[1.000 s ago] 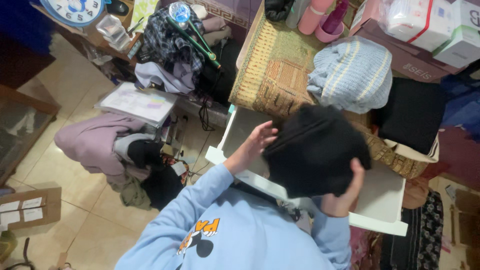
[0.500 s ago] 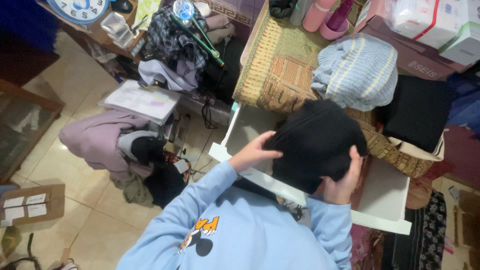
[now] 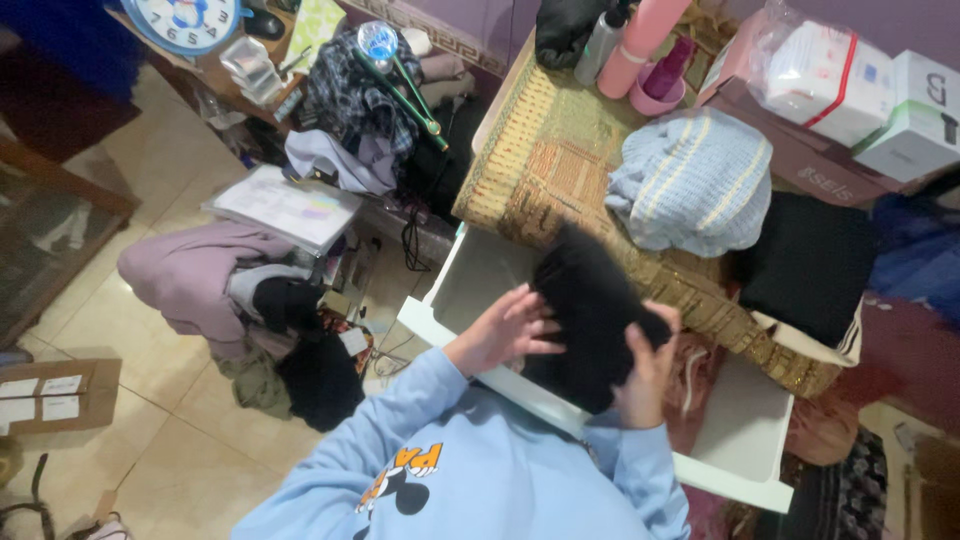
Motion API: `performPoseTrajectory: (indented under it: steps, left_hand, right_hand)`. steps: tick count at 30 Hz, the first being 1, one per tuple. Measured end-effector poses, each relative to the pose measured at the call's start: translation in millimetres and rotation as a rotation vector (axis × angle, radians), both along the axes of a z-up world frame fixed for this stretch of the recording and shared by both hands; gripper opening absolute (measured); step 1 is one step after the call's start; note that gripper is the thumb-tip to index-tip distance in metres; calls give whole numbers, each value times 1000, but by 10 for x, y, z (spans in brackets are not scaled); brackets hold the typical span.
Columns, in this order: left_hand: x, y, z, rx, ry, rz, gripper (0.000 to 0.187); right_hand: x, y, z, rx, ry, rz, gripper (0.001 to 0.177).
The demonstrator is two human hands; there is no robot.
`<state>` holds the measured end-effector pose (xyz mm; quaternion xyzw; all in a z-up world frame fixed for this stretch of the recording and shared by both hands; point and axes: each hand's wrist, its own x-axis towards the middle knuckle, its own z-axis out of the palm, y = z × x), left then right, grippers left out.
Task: The person opens a drawer and places folded clothes inside, including a blue t-shirt, pink t-shirt, and other garments. They then close the drawer and open another drawer to place more clothes inside.
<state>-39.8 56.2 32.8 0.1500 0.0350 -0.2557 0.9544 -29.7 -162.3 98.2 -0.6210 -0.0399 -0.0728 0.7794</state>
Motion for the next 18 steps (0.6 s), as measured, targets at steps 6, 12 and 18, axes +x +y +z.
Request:
performPoseTrajectory:
  steps: [6,12,18]
  left_hand:
    - [-74,-33,136,262,-16,147,43]
    - [-180,-134,108,278,101,276,37]
    - [-250,-197,-54,336,134,254,31]
  right_hand:
    - [-106,192,-200,333,287,131,36]
    - [-21,187,-317,295,387,60,38]
    - [10,-80,-457,199,434,184,43]
